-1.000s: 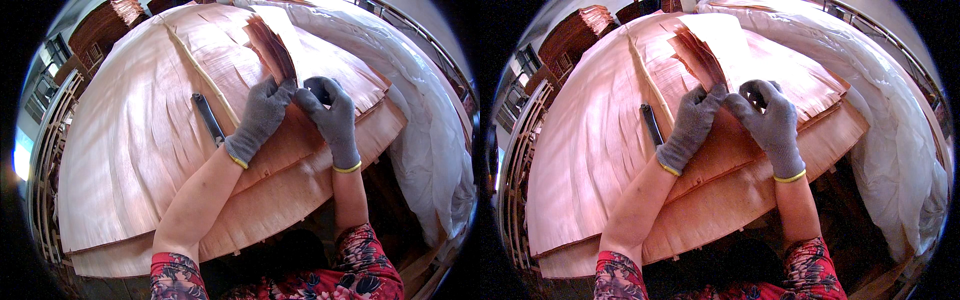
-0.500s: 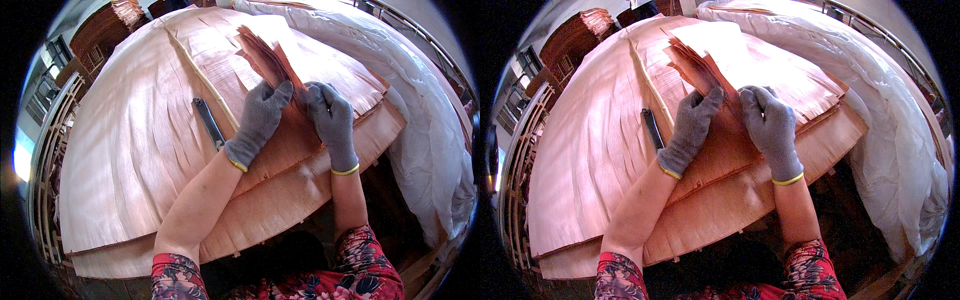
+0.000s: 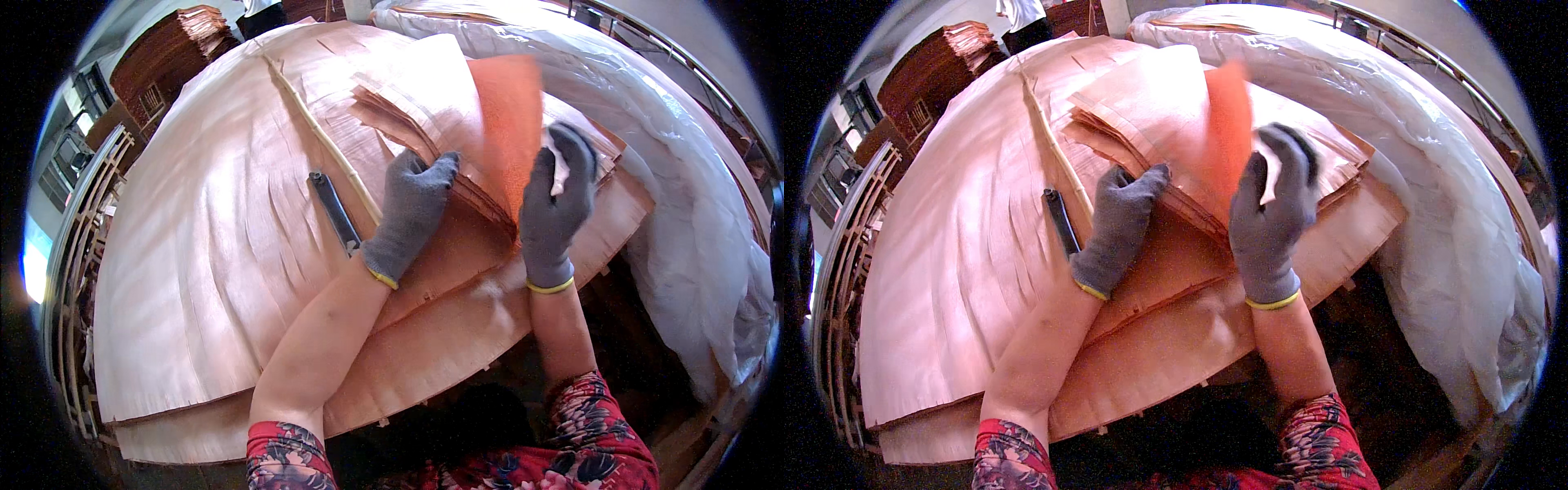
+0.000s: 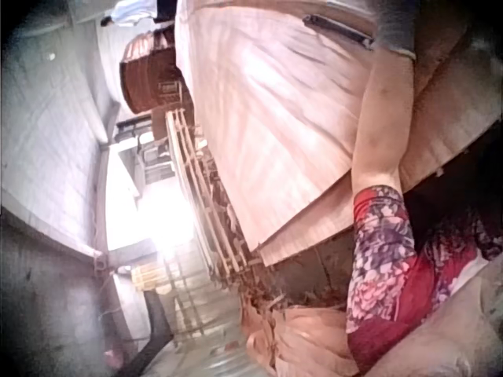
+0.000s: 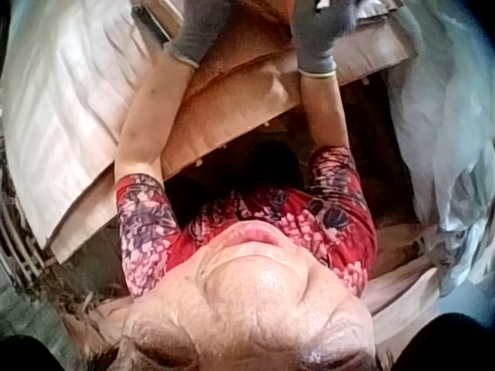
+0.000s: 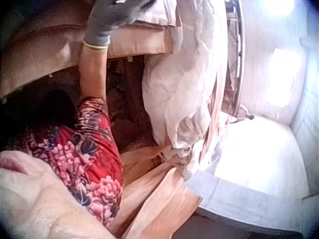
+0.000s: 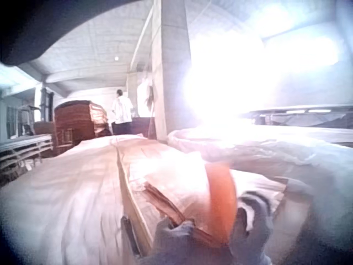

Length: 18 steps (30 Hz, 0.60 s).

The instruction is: The person lifts and inspects thin wood veneer sheets from a large stack, separating them and checking for defects. They use a utility knife to cut a long strip from the veneer and then use a brush to sweep the surface. The person continues to lift and move veneer sheets around the workspace.

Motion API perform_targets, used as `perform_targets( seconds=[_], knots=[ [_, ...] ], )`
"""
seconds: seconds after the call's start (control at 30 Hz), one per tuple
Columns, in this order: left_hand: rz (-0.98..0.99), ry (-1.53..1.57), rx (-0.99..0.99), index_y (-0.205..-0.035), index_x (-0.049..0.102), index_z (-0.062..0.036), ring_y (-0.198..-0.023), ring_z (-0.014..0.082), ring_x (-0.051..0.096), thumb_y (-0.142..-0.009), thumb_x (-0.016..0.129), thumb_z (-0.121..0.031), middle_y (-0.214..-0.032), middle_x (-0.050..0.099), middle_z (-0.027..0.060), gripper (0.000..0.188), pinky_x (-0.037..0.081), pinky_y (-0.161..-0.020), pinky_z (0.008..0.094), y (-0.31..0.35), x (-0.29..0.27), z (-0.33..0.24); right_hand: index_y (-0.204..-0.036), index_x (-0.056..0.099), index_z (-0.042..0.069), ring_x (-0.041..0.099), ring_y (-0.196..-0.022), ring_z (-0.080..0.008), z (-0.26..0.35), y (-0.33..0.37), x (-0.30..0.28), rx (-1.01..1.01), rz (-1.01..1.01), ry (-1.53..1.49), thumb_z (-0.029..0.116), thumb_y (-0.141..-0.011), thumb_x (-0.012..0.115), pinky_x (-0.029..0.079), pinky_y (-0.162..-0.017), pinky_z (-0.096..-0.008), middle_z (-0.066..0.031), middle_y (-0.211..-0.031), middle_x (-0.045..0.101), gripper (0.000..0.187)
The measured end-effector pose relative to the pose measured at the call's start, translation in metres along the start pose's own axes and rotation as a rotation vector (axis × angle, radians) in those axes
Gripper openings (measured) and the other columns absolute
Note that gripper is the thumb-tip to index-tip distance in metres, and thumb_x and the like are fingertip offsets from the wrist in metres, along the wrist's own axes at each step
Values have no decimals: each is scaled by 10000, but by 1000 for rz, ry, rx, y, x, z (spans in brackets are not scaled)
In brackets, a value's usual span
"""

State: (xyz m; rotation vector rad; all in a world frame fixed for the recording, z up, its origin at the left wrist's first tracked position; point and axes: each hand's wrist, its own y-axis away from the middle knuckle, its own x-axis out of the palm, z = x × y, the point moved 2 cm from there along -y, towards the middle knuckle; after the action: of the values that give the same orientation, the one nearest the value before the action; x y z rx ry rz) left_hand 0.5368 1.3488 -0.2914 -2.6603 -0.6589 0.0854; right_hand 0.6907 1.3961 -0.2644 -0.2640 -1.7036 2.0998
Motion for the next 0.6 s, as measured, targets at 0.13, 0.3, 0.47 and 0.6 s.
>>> perform_targets(
  seconds=[0.13, 0.3, 0.47, 0.6],
  knots=[
    [0, -25, 5, -861, 620, -8, -689, 78, 534, -818, 596, -145, -773, 609, 6, 146, 427, -608, 216, 0, -5, 1, -933, 583, 41, 556, -837, -250, 14, 0, -4, -90, 7, -59, 40, -764, 591, 429, -758, -341, -111, -895, 584, 169],
    [52, 48, 18, -889, 621, -5, -722, 81, 536, -828, 592, -155, -802, 611, 8, 165, 430, -648, 218, -1, 0, -2, -857, 585, 47, 558, -663, -217, 9, 10, 9, 169, 526, -194, 158, -737, 675, 445, -607, -305, -104, -806, 577, 187],
    [76, 37, 115, -821, 612, 26, -660, 101, 541, -834, 598, -220, -727, 619, 66, 247, 440, -574, 242, -2, -1, -1, -808, 587, 37, 561, -618, -179, 6, 13, 12, 310, 557, -286, 199, -725, 696, 449, -575, -281, -91, -758, 574, 212],
    [64, 4, 77, -862, 594, 25, -662, 120, 550, -837, 596, -258, -747, 619, 78, 284, 446, -586, 244, -2, 1, -1, -804, 591, 39, 571, -607, -162, 3, 14, 12, 364, 558, -296, 219, -720, 704, 456, -569, -269, -85, -734, 574, 229]
  ],
)
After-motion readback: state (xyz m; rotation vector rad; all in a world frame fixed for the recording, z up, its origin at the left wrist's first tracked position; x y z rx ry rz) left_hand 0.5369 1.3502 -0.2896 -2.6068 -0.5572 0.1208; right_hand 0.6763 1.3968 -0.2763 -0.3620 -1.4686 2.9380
